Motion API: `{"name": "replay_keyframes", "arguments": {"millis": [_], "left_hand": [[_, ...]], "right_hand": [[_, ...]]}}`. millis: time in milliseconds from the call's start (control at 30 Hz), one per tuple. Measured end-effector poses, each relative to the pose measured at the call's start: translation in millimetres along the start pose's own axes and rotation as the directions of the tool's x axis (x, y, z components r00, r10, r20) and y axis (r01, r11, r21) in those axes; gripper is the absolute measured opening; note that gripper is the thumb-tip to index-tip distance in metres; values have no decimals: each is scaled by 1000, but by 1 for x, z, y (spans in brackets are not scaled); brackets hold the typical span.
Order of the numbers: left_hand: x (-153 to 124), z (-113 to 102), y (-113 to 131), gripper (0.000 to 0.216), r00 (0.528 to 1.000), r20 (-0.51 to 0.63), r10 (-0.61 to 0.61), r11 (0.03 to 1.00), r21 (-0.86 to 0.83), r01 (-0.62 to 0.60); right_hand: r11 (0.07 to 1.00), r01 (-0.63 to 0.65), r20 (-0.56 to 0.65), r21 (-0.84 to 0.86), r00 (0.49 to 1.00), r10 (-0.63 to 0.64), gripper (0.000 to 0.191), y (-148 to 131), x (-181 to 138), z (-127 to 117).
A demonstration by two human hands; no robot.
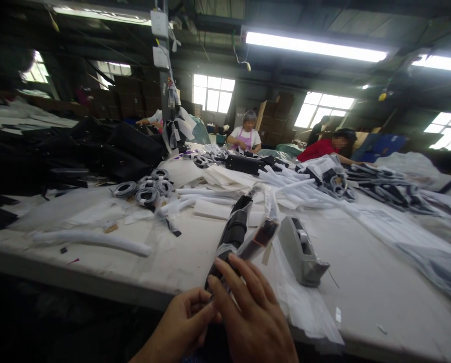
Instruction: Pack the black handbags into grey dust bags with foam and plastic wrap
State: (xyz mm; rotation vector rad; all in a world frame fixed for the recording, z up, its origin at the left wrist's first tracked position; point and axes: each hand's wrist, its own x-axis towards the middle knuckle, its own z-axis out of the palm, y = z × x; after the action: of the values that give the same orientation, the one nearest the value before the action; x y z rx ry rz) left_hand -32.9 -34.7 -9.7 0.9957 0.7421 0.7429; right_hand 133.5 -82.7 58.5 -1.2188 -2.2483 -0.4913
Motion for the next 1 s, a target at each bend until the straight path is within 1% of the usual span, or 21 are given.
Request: {"name": "replay_keyframes", "arguments": {"millis": [33,100,200,267,300,367,433,467,533,567,633,700,733,767,800,833,867,900,933,967,1000], "left_hand": [[0,2,-1,57,1000,-5,21,1000,2,-21],[1,5,-1,58,998,-19,65,998,14,-65],[2,8,-1,60,993,-56,105,993,54,-102],[2,8,1,59,994,-62,95,993,75,-90],[1,7,1,58,995,-54,82,994,80,-78],[0,3,3,57,998,-20,64,995,73,-62],[0,-2,3,56,998,30,52,997,48,-54],[0,-4,2,56,997,56,45,998,32,-47],[1,-8,1,55,995,101,9,1000,3,-10],[1,-9,0,55,993,120,-9,1000,-6,9],[3,-11,-1,56,988,154,-31,999,-20,35],[5,-11,0,57,983,180,-41,999,-24,46],[6,-11,1,56,983,181,-42,999,-19,47],[7,-11,2,56,983,175,-48,999,-11,51],[7,-12,3,55,985,164,-54,998,-5,56],[8,-13,3,54,987,148,-59,998,2,59],[8,-14,3,54,989,132,-61,998,9,60],[8,-14,2,54,991,122,-60,998,16,58],[9,-15,0,54,992,112,-52,998,25,50],[9,-16,-2,55,994,105,-36,999,37,32],[10,-16,-5,56,995,96,-12,999,53,7]], "right_hand": [[996,76,32,-43,997,-74,42,1,13,0],[986,153,122,-61,982,-144,32,4,35,5],[985,170,270,8,948,-166,10,12,52,20],[983,160,322,90,929,-180,16,19,54,28],[978,157,327,137,925,-194,18,22,54,30],[958,178,287,223,928,-239,16,27,52,30],[934,237,241,268,922,-303,11,30,50,23],[920,276,229,278,911,-343,12,31,50,18],[907,327,268,266,879,-395,19,32,48,6],[907,343,305,246,860,-408,23,33,47,1],[901,388,340,196,835,-433,31,34,41,-10],[875,452,306,171,820,-484,31,39,29,-20],[865,469,269,176,822,-501,26,43,22,-24],[871,453,227,189,843,-487,21,49,15,-29],[894,400,181,202,882,-435,19,56,8,-33],[930,308,123,202,934,-336,19,66,3,-37],[968,172,52,182,982,-184,21,77,0,-39],[990,5,-25,144,1000,-1,23,90,0,-40],[981,-162,-99,106,980,172,23,104,3,-39],[946,-317,-144,61,935,323,21,119,9,-36],[909,-415,-148,28,898,415,18,134,19,-32]]}}
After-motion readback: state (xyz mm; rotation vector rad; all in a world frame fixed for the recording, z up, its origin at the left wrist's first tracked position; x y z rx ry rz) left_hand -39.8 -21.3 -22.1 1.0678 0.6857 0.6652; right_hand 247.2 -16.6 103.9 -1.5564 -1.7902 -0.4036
